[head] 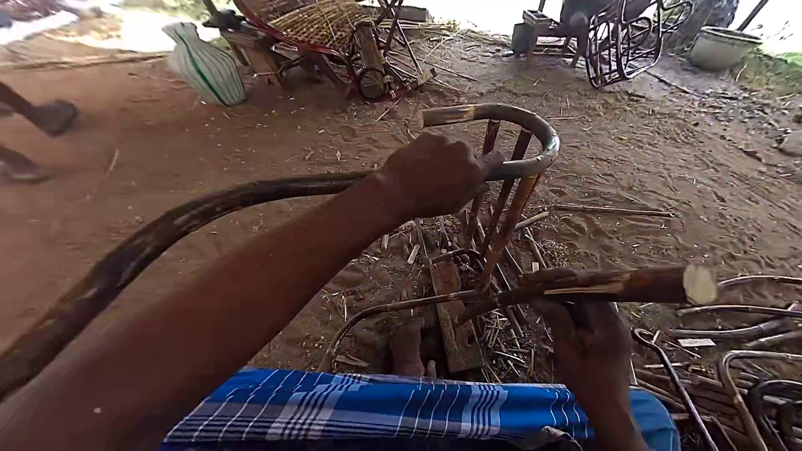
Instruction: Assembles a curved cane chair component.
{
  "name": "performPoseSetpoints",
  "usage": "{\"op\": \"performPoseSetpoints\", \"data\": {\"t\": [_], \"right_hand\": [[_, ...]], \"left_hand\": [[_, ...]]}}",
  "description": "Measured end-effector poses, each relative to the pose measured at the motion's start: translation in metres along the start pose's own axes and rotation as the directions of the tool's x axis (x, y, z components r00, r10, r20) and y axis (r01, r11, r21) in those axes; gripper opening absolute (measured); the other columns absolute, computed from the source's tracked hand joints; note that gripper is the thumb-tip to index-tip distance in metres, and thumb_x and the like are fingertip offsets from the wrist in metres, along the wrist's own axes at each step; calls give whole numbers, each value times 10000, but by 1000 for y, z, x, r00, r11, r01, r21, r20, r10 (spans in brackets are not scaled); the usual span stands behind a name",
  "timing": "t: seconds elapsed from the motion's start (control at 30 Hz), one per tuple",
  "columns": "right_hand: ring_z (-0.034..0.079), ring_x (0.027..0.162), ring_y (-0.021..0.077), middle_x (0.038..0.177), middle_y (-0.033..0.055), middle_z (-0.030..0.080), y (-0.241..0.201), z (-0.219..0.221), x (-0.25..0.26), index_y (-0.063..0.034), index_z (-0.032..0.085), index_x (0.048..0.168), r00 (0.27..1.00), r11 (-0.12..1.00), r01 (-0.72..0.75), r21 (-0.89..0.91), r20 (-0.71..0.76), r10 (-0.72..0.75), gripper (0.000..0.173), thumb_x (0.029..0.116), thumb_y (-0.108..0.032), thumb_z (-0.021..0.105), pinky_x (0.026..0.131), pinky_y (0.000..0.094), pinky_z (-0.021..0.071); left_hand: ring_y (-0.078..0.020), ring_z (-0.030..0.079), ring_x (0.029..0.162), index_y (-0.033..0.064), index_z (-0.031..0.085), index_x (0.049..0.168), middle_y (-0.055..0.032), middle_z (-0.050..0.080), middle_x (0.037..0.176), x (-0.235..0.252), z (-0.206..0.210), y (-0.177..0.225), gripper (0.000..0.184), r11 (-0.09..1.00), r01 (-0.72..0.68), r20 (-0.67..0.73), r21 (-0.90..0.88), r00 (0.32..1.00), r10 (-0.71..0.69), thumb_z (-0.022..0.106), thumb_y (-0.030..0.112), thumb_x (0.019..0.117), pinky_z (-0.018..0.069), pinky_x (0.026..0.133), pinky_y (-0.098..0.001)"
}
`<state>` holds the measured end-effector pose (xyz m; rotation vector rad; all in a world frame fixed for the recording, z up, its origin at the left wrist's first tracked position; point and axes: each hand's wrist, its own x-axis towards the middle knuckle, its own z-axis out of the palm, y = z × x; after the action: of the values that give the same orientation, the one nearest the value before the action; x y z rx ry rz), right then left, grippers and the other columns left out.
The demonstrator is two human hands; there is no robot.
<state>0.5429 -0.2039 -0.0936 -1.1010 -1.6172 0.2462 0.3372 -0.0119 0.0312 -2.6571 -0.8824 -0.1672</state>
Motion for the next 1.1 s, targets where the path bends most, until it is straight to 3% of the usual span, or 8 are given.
{"op": "performPoseSetpoints", "data": {"t": [0.17,0.23,0.3,0.47,0.63,0.77,0.9,1.1], "right_hand": [[699,1026,91,1194,20,709,27,58,20,-104,630,1323,994,999,29,-15,104,-27,292,1051,-184,561,872,316,607],[706,1001,118,1164,45,721,38,76,28,-77,624,1329,987,998,59,-10,151,-57,305,1055,-185,546,857,338,601],[704,1005,141,1151,53,720,46,90,31,-71,619,1333,979,999,43,12,199,-45,311,1060,-209,560,886,356,589],[698,872,165,1002,59,715,75,123,39,-73,628,1261,963,996,-30,83,268,7,256,1040,-199,599,831,401,591],[705,953,150,1093,54,724,57,119,52,-65,632,1241,951,994,-16,105,309,-17,251,1039,-211,606,881,384,591],[678,790,208,952,89,682,54,117,36,-65,612,1286,919,999,-35,33,394,19,273,1044,-190,596,735,424,584],[705,929,99,1097,11,723,39,83,27,-93,637,1254,953,1000,4,3,304,-5,240,1042,-194,591,830,322,602],[702,881,117,1060,23,721,42,72,16,-85,609,1301,954,999,-7,-31,298,16,283,1048,-211,588,789,340,595]], "left_hand": [[-339,670,766,153,648,1078,-94,644,805,-10,-10,-7,343,980,176,137,-90,977,-163,616,478,974,521,638,-580],[-386,673,816,153,635,1081,-127,651,840,-20,-22,-3,369,936,350,295,-37,899,-325,663,497,951,512,652,-627],[-363,668,772,166,648,1022,-110,645,811,-32,-23,-9,343,904,425,301,-32,867,-397,648,504,967,505,612,-605],[-272,627,647,195,639,984,-40,601,715,-59,-6,-25,264,918,372,162,-139,923,-349,654,459,977,478,546,-528],[-243,617,641,205,661,978,-18,605,714,-61,-12,-22,277,916,352,108,-192,935,-337,656,482,970,468,551,-513],[-231,608,634,207,645,967,-8,591,711,-53,-11,2,257,927,295,79,-234,956,-284,655,465,969,460,538,-492],[-215,591,603,215,637,964,12,570,687,-49,-13,16,253,927,285,58,-244,958,-279,662,467,964,451,522,-476],[-251,626,651,204,657,989,-17,612,743,-35,-15,46,265,951,223,-27,-213,972,-233,640,467,956,443,529,-486]]}}
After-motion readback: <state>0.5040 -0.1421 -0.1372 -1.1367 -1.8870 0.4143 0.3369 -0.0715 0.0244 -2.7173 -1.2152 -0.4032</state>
